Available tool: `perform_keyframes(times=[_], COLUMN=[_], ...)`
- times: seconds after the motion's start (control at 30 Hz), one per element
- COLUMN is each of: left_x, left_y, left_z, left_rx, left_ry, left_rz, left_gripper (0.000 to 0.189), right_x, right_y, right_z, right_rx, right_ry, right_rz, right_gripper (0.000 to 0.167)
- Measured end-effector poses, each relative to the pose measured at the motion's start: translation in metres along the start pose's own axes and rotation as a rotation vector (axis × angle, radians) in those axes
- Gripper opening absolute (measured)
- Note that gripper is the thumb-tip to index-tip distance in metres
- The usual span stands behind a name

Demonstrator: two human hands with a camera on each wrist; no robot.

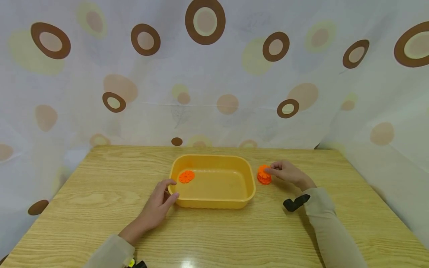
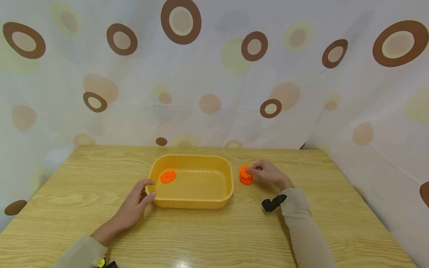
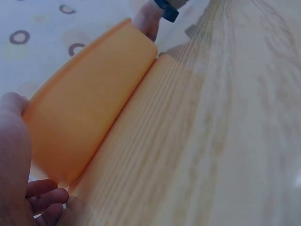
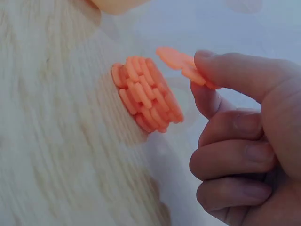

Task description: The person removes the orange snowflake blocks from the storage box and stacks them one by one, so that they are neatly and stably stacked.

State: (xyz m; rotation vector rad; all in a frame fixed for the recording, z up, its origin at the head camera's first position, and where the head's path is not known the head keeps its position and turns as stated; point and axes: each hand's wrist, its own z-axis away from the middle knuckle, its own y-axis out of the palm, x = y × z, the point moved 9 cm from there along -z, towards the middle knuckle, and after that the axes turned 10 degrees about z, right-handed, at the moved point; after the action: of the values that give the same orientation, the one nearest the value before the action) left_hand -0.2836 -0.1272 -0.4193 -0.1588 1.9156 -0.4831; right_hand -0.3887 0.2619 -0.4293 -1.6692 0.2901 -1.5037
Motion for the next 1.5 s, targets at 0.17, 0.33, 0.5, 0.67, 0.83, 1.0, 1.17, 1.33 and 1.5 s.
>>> perform_keyframes(times=[0.17, 0.33, 0.5, 0.67, 0.83, 1.0, 1.17, 1.33, 1.5], left_x=[0.002, 0.002, 0.001, 0.001, 0.003, 0.003, 0.002, 0.002, 0.003], left_y=[-0.001, -0.002, -0.003, -0.003, -0.004, -0.004, -0.002, -0.002, -0.001], left_z=[-0.001, -0.001, 0.000, 0.000, 0.000, 0.000, -0.002, -0.003, -0.001], left_rx=[-0.001, -0.002, -0.003, -0.006, -0.005, -0.008, 0.000, -0.006, -0.003], left_ry=[-0.012, -0.003, -0.002, -0.002, -0.009, -0.007, 0.007, 0.007, -0.003], left_rz=[-0.013, -0.018, -0.023, -0.026, -0.023, -0.017, -0.013, -0.006, 0.000], left_gripper=[0.031, 0.031, 0.031, 0.031, 0.031, 0.031, 0.032, 0.032, 0.032], right_x=[-0.004, -0.005, -0.006, -0.005, -0.007, -0.005, 0.000, 0.012, 0.029], right_y=[0.001, -0.001, -0.001, -0.001, -0.002, -0.005, -0.008, -0.011, -0.014], right_z=[-0.001, -0.002, -0.002, -0.004, -0.007, -0.008, -0.006, -0.005, -0.008], right_rx=[-0.018, -0.053, -0.062, -0.058, -0.066, -0.086, -0.105, -0.126, -0.160], right_ry=[0.033, 0.061, 0.069, 0.067, 0.084, 0.086, 0.082, 0.047, -0.017], right_rz=[0.010, 0.040, 0.022, 0.016, 0.026, 0.038, 0.043, 0.041, 0.029], right_gripper=[0.031, 0.025, 0.026, 0.028, 0.030, 0.030, 0.028, 0.029, 0.027])
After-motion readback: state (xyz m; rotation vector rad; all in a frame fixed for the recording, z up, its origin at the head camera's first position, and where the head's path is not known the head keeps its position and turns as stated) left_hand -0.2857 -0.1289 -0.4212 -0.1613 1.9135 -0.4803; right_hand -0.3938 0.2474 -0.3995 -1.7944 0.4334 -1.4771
